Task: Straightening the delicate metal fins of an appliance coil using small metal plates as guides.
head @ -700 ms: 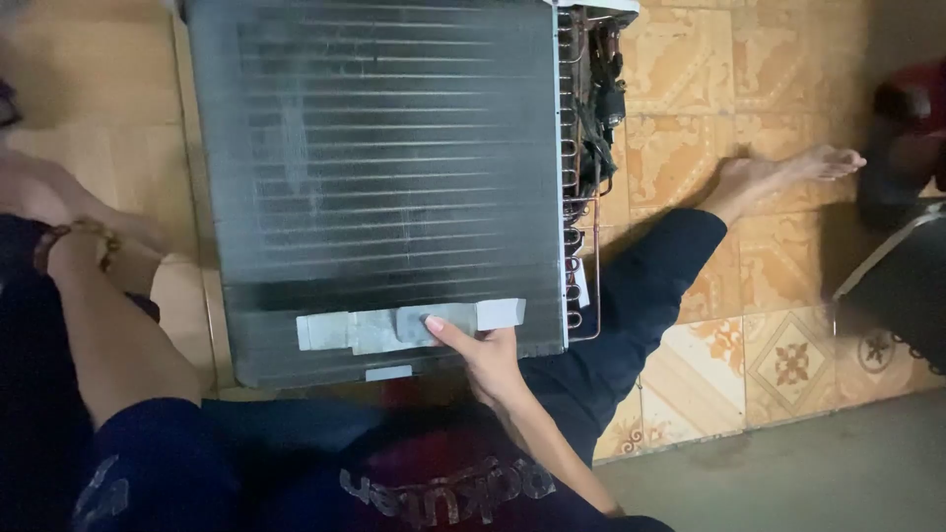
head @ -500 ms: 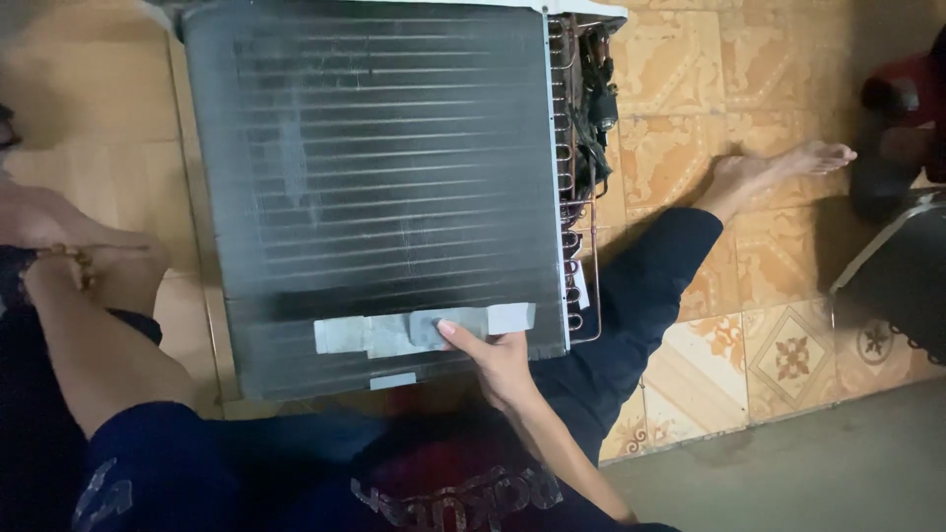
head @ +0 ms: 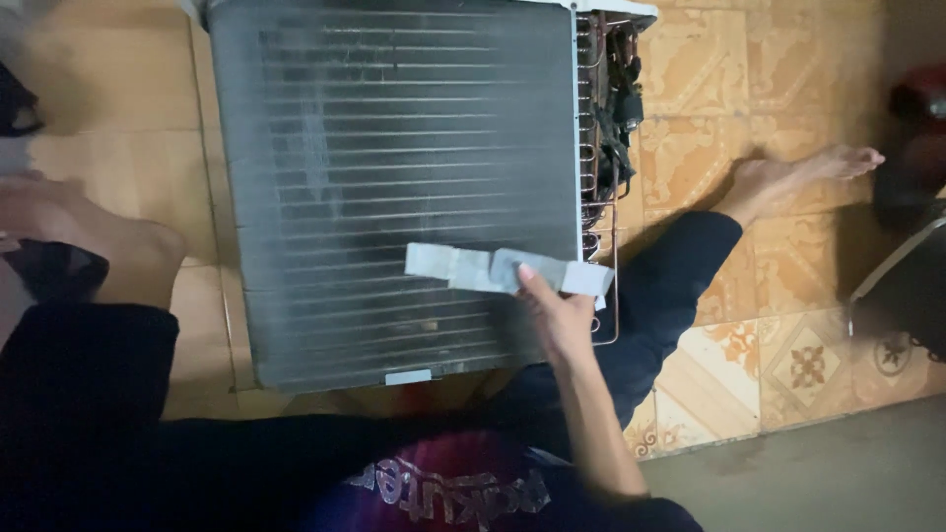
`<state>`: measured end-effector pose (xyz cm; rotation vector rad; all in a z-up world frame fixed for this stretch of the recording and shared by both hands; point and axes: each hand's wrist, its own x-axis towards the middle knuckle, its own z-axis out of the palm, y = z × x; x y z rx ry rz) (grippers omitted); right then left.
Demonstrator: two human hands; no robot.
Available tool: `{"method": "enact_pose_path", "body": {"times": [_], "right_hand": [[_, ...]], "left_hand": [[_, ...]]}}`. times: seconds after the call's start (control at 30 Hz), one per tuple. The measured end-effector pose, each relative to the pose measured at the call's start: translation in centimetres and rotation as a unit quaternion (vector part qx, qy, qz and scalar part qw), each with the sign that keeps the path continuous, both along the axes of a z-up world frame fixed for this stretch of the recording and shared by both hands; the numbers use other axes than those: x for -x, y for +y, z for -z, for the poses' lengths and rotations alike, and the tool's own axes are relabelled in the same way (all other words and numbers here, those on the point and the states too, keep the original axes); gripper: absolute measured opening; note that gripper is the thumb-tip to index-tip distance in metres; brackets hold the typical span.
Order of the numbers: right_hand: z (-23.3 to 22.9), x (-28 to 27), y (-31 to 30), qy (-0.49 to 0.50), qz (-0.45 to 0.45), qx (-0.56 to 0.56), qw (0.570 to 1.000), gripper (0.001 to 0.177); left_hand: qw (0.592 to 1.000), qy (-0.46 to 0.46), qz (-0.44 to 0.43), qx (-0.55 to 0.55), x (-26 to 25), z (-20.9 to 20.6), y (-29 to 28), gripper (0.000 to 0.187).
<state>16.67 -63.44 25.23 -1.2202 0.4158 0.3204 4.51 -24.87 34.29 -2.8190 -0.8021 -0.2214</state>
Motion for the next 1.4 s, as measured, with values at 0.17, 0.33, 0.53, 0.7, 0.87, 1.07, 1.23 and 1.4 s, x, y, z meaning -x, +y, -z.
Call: {"method": "enact_pose_path", "body": {"times": [0.17, 0.33, 0.53, 0.7, 0.87, 1.07, 1.23, 1.4], "right_hand": [[1.6, -1.2, -0.9, -0.008, 0.009, -0.02, 1.0, 0.024], [2.2, -0.8, -1.8, -0.009, 0.029, -0.037, 0.999, 0.02], [3.8, -0.4, -2.9, -0.002, 0.007, -0.027, 1.0, 0.03], [3.9, -0.5, -2.9, -0.012, 0.023, -0.048, 0.998, 0.024], [4.3, -0.7, -3.3, 0.003, 0.018, -0.039, 0.999, 0.029], [3.7, -0.5, -3.3, 0.029, 0.003, -0.091, 0.995, 0.043], [3.3, -0.5, -3.1, 0.053, 0.004, -0.07, 0.996, 0.048], [4.6, -0.3, -3.2, 0.025, 0.0, -0.097, 0.995, 0.042]], "left_hand": [[0.982, 0.127, 0.069, 0.123, 4.0, -4.6, -4.8, 0.042], [0.923, 0.252, 0.142, 0.255, 7.9, -2.1, -9.6, 0.04], [0.81, 0.371, 0.226, 0.394, 16.8, 9.7, -12.7, 0.037], [0.682, 0.463, 0.285, 0.489, 21.4, 17.9, -13.9, 0.035], [0.514, 0.539, 0.335, 0.577, 22.6, 25.0, -14.2, 0.034], [0.374, 0.604, 0.336, 0.618, 19.5, 28.1, -12.6, 0.033], [0.342, 0.703, 0.227, 0.581, 23.1, 33.5, -13.0, 0.034], [0.344, 0.581, 0.212, 0.706, 25.3, 37.2, -12.5, 0.021]]}}
